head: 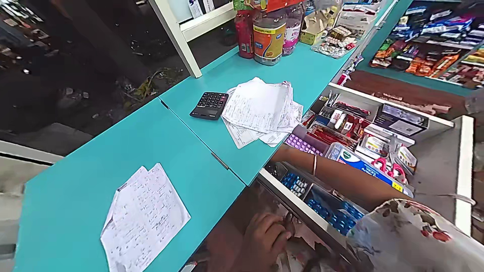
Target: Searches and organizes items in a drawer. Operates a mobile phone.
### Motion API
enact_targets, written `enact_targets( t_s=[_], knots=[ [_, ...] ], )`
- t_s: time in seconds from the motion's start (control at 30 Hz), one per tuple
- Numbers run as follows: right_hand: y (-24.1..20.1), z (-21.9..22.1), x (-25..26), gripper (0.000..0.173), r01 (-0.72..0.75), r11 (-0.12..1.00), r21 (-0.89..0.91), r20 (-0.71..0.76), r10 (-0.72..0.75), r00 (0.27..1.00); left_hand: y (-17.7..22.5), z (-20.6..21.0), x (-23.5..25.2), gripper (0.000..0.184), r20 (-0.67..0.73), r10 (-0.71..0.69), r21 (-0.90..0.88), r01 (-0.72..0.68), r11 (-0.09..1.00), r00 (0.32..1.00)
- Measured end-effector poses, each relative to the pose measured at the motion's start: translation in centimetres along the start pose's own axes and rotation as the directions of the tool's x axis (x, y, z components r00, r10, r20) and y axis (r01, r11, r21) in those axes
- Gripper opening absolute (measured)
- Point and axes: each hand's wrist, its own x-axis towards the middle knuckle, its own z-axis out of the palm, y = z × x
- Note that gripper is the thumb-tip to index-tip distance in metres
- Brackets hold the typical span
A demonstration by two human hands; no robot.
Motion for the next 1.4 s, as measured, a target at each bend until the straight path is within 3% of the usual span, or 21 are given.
enact_targets(
  t_s=[0.1, 0.2, 0.27, 0.37, 0.4, 0.47, 0.53, 0.6, 0.67, 0.73, 0.83, 0.9, 0.93, 1.0, 1.07, 1.13, 1.2, 1.27, 1.33, 1.4],
  knots=[
    [-0.4, -1.3, -1.9, 0.041, 0.137, 0.983, -0.126, 0.000, -0.138, 0.990, -0.4, -0.2, -0.4, 0.026, -0.009, -0.025, -0.038, 0.025, 0.999, 1.000],
    [0.1, -1.5, -4.2, 0.023, 0.338, 0.826, -0.452, -0.068, -0.409, 0.910, -1.0, -0.1, -0.5, 0.026, -0.001, -0.020, -0.060, 0.020, 0.998, 1.000],
    [0.7, -0.9, -6.2, 0.018, 0.353, 0.711, -0.609, -0.098, -0.509, 0.855, -1.3, 0.0, -0.4, 0.027, 0.007, -0.013, -0.071, 0.013, 0.997, 1.000],
    [0.5, -0.5, -9.4, 0.017, 0.265, 0.723, -0.638, -0.275, -0.536, 0.798, -1.6, -0.1, 0.3, 0.028, 0.003, -0.015, -0.093, 0.015, 0.996, 1.000],
    [-0.2, -0.6, -10.7, 0.018, 0.205, 0.775, -0.598, -0.363, -0.490, 0.793, -1.6, 0.0, 0.6, 0.028, -0.014, -0.032, -0.118, 0.031, 0.992, 0.999],
    [-2.4, -1.1, -13.5, 0.026, 0.027, 0.929, -0.370, -0.519, -0.230, 0.824, -1.3, -0.1, 1.2, 0.025, -0.038, -0.105, -0.220, 0.094, 0.971, 0.994],
    [-4.7, -2.2, -16.4, 0.032, -0.136, 0.988, 0.069, -0.543, 0.151, 0.826, -0.9, -0.3, 2.3, 0.022, -0.038, -0.221, -0.374, 0.192, 0.908, 0.974],
    [-6.9, -3.3, -18.6, 0.027, -0.199, 0.827, 0.526, -0.427, 0.459, 0.779, -0.5, -0.6, 3.6, 0.025, 0.013, -0.347, -0.540, 0.299, 0.787, 0.938],
    [-9.0, -3.9, -20.2, 0.021, -0.170, 0.589, 0.790, -0.295, 0.609, 0.737, -0.1, -0.7, 5.1, 0.033, 0.112, -0.418, -0.660, 0.382, 0.647, 0.902],
    [-10.8, -3.8, -21.2, 0.018, -0.120, 0.431, 0.895, -0.231, 0.675, 0.701, 0.9, -1.0, 6.9, 0.043, 0.247, -0.429, -0.741, 0.454, 0.494, 0.869],
    [-12.3, -3.3, -22.1, 0.017, -0.068, 0.347, 0.935, -0.210, 0.701, 0.682, 2.0, -1.0, 8.8, 0.040, 0.358, -0.397, -0.846, 0.473, 0.245, 0.845],
    [-12.4, -2.4, -22.6, 0.021, -0.044, 0.459, 0.888, -0.322, 0.685, 0.653, 2.4, -0.8, 9.6, 0.037, 0.377, -0.384, -0.874, 0.461, 0.152, 0.843],
    [-12.2, -1.8, -23.0, 0.028, -0.060, 0.615, 0.786, -0.449, 0.635, 0.629, 2.5, -0.6, 9.9, 0.035, 0.379, -0.390, -0.879, 0.458, 0.133, 0.839],
    [-11.6, -1.0, -23.5, 0.046, -0.140, 0.900, 0.413, -0.694, 0.411, 0.590, 2.5, -0.4, 10.4, 0.034, 0.379, -0.398, -0.878, 0.460, 0.129, 0.835],
    [-11.8, -1.1, -24.0, 0.047, -0.182, 0.979, 0.094, -0.775, 0.187, 0.604, 2.4, -0.3, 10.8, 0.034, 0.384, -0.399, -0.873, 0.468, 0.137, 0.833],
    [-12.2, -1.3, -24.4, 0.038, -0.144, 0.988, -0.049, -0.732, 0.063, 0.678, 2.4, -0.1, 11.3, 0.030, 0.393, -0.423, -0.872, 0.477, 0.111, 0.816],
    [-12.5, -1.2, -24.3, 0.035, -0.109, 0.992, -0.064, -0.700, 0.034, 0.713, 2.6, -0.1, 12.0, 0.031, 0.429, -0.467, -0.865, 0.501, 0.036, 0.773],
    [-12.6, -0.9, -24.0, 0.033, -0.106, 0.994, -0.004, -0.723, 0.070, 0.688, 2.7, -0.1, 12.7, 0.037, 0.480, -0.481, -0.852, 0.520, -0.057, 0.734],
    [-13.1, -0.5, -23.5, 0.033, -0.114, 0.975, 0.190, -0.769, 0.219, 0.600, 3.1, 0.0, 13.1, 0.037, 0.507, -0.493, -0.845, 0.522, -0.121, 0.707],
    [-13.5, -0.2, -23.3, 0.037, -0.076, 0.875, 0.479, -0.720, 0.440, 0.536, 3.4, 0.0, 13.3, 0.035, 0.521, -0.491, -0.838, 0.529, -0.137, 0.698]
  ],
)
